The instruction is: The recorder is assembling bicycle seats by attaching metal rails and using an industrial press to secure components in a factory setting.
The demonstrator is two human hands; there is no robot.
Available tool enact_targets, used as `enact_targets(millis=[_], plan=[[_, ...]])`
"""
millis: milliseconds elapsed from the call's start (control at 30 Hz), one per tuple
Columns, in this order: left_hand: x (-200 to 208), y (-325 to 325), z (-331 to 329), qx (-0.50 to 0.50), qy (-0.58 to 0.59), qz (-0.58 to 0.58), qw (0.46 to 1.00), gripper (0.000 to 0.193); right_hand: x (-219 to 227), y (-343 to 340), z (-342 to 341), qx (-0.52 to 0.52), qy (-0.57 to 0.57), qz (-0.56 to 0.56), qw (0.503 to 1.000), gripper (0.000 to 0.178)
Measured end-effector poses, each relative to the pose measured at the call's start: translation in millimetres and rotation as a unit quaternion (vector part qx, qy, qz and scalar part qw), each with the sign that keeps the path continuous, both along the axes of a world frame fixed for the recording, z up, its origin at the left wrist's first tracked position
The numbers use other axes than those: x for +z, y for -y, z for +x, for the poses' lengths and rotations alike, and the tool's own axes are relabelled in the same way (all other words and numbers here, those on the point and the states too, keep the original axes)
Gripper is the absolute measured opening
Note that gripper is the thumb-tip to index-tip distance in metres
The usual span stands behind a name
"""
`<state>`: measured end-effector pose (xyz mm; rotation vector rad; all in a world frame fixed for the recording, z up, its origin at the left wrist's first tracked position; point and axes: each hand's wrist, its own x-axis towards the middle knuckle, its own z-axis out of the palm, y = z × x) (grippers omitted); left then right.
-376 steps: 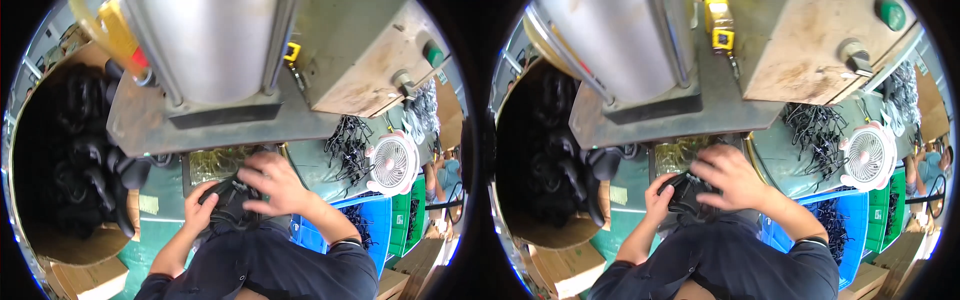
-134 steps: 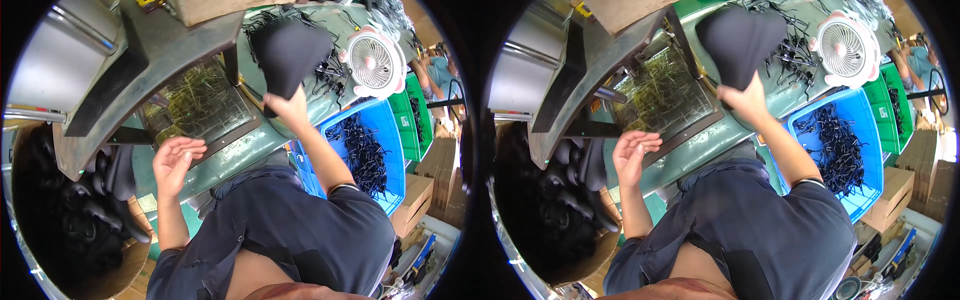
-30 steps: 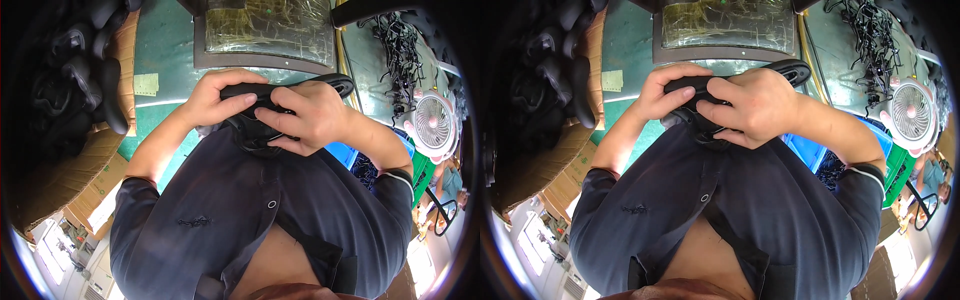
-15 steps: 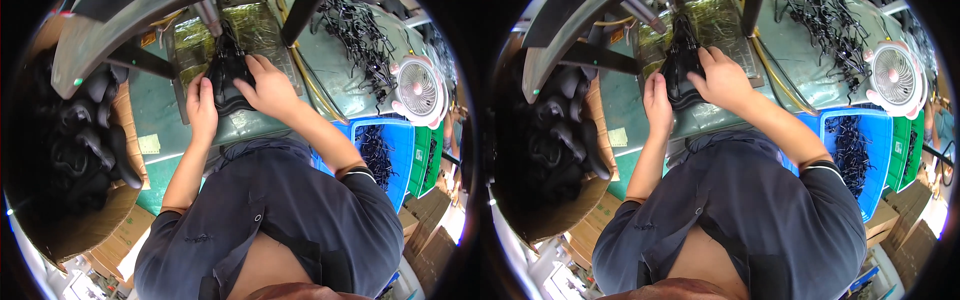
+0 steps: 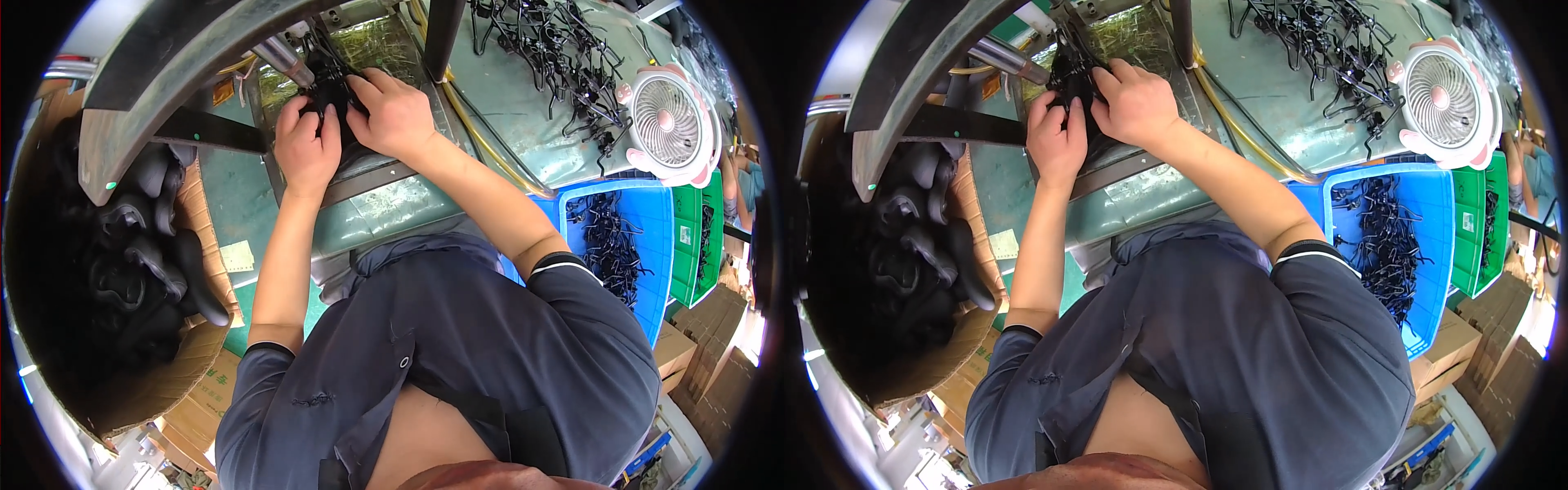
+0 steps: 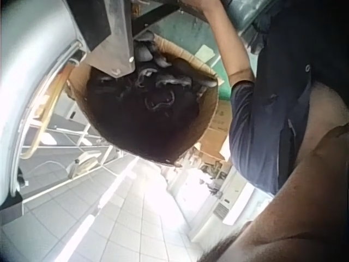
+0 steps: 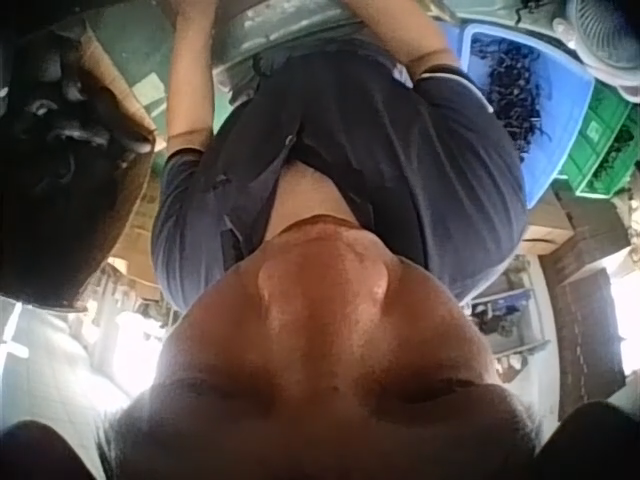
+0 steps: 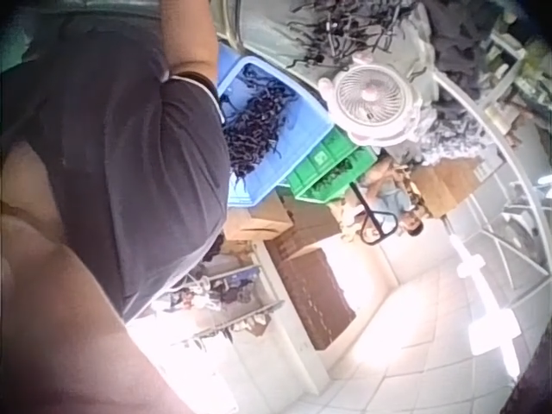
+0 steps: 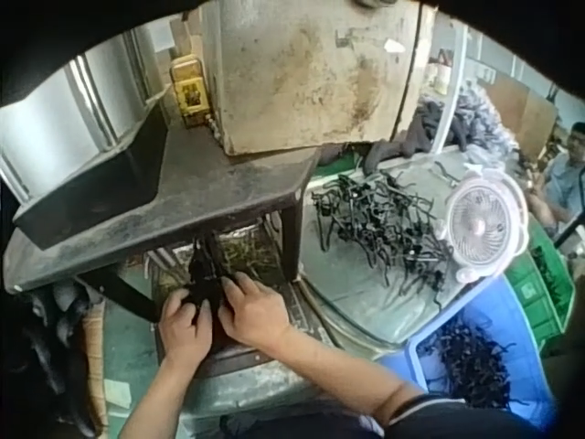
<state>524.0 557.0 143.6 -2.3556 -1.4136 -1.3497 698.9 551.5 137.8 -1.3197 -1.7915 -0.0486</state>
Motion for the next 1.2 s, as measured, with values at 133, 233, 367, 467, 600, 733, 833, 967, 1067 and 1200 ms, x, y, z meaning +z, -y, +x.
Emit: enact_targets(millis=[133, 233, 367, 467, 600, 733, 833, 967, 1067, 1200], plan=[[-3.0, 6.4, -2.0, 0.008, 0.039, -0.043, 0.998, 0.025, 5.0, 4.1, -1.2, 0.003, -0.06, -0.016, 0.998, 0.058], [-5.0, 10.8, -0.4, 0.043, 0.057, -0.022, 0.997, 0.033, 6.6, 11.2, -1.1, 0.013, -0.083, -0.058, 0.995, 0.075], [-5.8, 14.5, -7.0, 0.028, 0.118, -0.027, 0.992, 0.043, 23.1, 18.3, -1.6, 0.028, -0.113, -0.093, 0.989, 0.082], [1.5, 14.7, -6.5, 0.062, 0.02, -0.09, 0.994, 0.052, 31.4, 19.5, 4.6, 0.021, -0.106, -0.229, 0.967, 0.078], [25.6, 23.2, -16.9, 0.065, 0.123, -0.254, 0.957, 0.042, 43.8, 24.3, 40.2, 0.172, -0.25, -0.283, 0.91, 0.057], [42.6, 44.8, -37.8, -0.128, 0.313, -0.469, 0.816, 0.038, 68.9, 53.1, 69.8, 0.167, 0.081, -0.008, 0.983, 0.065], [83.3, 63.5, -9.8, -0.272, 0.418, -0.588, 0.636, 0.034, 19.2, 74.0, 95.0, 0.145, -0.064, -0.089, 0.983, 0.069], [83.3, 78.6, -24.7, -0.305, 0.422, -0.482, 0.704, 0.029, 7.6, 95.9, 105.3, 0.092, -0.271, -0.052, 0.957, 0.059], [59.2, 77.3, -65.8, -0.227, 0.381, -0.39, 0.807, 0.022, 51.3, 78.0, 133.5, -0.088, -0.396, -0.167, 0.899, 0.055], [46.6, 73.9, -108.5, -0.06, 0.383, -0.303, 0.871, 0.012, 87.4, -4.2, 186.1, -0.092, -0.407, -0.234, 0.878, 0.05]])
